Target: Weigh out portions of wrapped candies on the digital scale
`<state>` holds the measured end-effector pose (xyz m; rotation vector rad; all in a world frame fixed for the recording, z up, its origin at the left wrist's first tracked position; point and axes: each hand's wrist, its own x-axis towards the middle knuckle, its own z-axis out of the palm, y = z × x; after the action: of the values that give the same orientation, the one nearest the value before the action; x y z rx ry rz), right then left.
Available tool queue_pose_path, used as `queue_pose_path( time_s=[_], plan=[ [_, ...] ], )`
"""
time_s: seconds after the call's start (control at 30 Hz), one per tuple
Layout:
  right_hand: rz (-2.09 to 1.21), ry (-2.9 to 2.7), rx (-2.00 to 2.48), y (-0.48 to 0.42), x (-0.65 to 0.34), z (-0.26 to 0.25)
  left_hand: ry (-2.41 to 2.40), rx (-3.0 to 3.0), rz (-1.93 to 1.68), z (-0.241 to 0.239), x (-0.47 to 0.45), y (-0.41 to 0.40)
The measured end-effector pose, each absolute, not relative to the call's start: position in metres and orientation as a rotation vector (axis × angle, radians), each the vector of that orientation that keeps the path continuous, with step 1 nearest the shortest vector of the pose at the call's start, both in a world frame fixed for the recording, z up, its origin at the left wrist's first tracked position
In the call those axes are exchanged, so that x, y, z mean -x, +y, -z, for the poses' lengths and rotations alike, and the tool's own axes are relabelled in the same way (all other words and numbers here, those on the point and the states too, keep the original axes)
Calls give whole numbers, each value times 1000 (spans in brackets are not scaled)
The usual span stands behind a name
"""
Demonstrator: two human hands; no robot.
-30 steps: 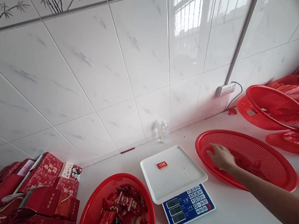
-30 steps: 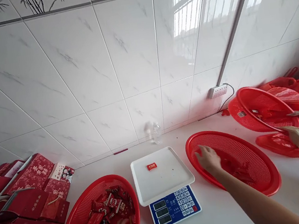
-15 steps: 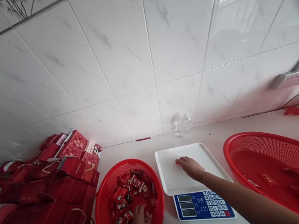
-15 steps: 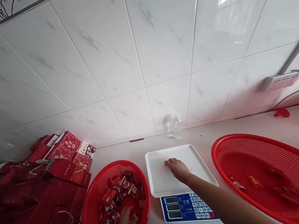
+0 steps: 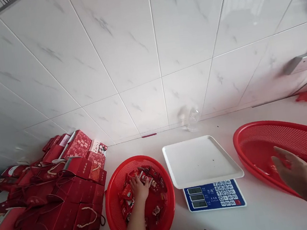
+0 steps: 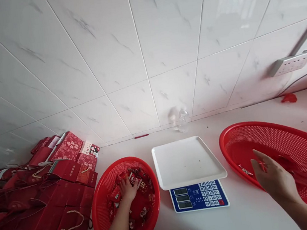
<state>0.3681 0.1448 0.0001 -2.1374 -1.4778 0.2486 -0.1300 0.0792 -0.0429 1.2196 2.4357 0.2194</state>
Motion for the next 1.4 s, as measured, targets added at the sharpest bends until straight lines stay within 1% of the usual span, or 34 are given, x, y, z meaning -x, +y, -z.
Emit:
queue_pose_path(
  time_s=[0.13, 0.27, 0.37, 0.43, 0.7, 0.93, 1.27, 1.4],
  plan=[
    [-374, -1426, 2091, 119, -342, -2, 2329, -1307, -117, 48, 123, 78],
    [-373, -1515, 1991, 105, -310, 4, 2013, -1492, -115, 43, 118, 47],
    [-338, -1603, 1889, 101, -293, 4, 1721, -1520, -129, 35, 125, 25],
    [-321, -1647, 1824, 100, -285, 1, 1652, -1503, -128, 31, 132, 16],
    [-411, -1731, 1756, 100, -269, -10, 1991, -1424, -189, 37, 137, 13],
    [-487, -1855, 1670, 101, -255, -12, 1901, -1390, -131, 43, 108, 7],
    [-571, -1876, 1585, 96, -254, -14, 1765, -1340, -291, 37, 108, 4],
    [-595, -1867, 1578, 91, -255, -13, 1765, -1280, -421, 39, 112, 3]
  ],
)
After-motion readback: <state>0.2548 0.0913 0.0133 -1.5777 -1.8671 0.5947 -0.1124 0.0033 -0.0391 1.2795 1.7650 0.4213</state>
